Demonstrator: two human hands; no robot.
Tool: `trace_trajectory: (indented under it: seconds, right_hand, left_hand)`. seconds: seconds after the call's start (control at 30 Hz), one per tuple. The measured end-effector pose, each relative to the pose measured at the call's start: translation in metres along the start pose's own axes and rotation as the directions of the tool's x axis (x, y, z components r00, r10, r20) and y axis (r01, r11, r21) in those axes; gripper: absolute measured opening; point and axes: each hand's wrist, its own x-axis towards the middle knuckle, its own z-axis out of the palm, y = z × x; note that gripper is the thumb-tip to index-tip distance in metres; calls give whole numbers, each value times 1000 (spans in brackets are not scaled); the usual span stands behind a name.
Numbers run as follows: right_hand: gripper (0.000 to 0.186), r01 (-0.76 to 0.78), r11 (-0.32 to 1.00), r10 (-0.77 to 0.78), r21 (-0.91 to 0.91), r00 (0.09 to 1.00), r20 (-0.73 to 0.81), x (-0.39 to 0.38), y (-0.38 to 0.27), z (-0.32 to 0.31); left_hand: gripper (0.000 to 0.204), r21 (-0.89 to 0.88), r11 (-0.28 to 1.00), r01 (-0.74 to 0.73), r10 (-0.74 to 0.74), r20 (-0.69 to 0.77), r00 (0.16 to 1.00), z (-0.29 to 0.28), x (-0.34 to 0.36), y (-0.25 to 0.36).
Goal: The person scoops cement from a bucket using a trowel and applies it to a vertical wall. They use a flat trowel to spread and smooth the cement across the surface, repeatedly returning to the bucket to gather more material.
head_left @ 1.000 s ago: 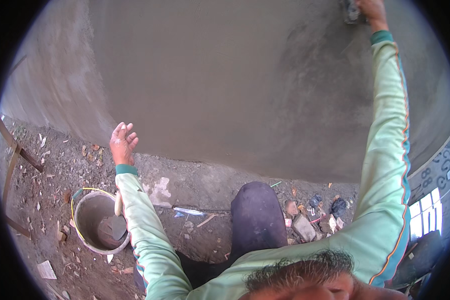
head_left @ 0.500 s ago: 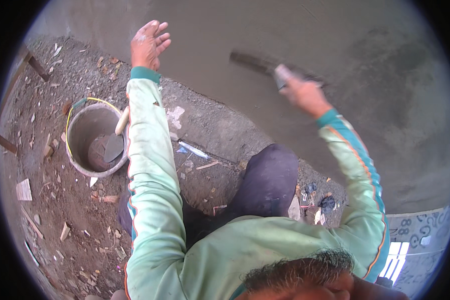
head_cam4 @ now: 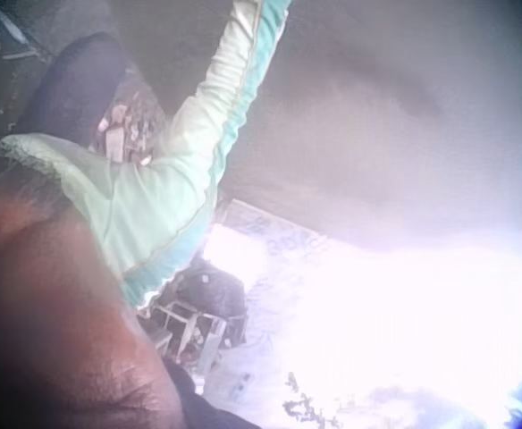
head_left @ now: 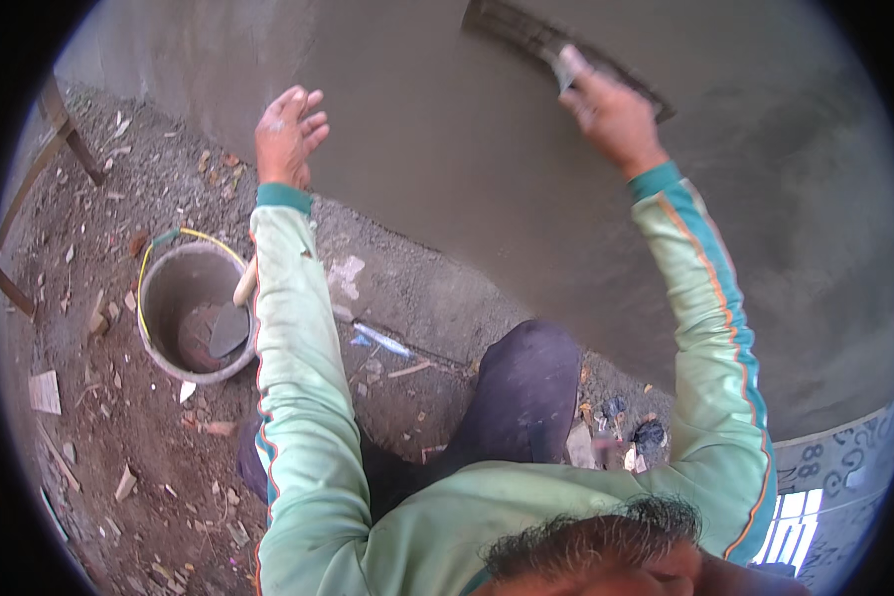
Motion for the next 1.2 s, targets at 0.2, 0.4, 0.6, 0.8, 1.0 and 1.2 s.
trace_trajectory:
  seconds: [0.2, 0.4, 0.6, 0.8, 1.0, 1.2]
  right_hand:
    - [43, -56, 998, 62, 27, 932, -358, 138, 94, -161]
    - [36, 38, 550, -582, -834, 734, -350, 149, 278, -272]
    - [27, -593, 805, 264, -24, 393, -881, 73, 333, -312]
    - [31, -305, 952, 213, -10, 687, -694, 20, 223, -326]
    - [32, -274, 911, 146, -307, 913, -382, 60, 147, -234]
    - [33, -336, 859, 201, -385, 915, -350, 133, 154, -258]
  left_hand:
    - [48, 42, 999, 22, -22, -2, 1000, -12, 19, -30]
    - [47, 113, 992, 58, -58, -7, 998, -22, 22, -37]
    - [47, 48, 995, 93, -92, -22, 996, -31, 21, -43]
    - [48, -40, 993, 109, -110, -24, 994, -10, 21, -42]
    - [47, 26, 992, 122, -122, 8, 992, 3, 18, -52]
    - [47, 165, 979, 118, -128, 55, 990, 11, 14, -69]
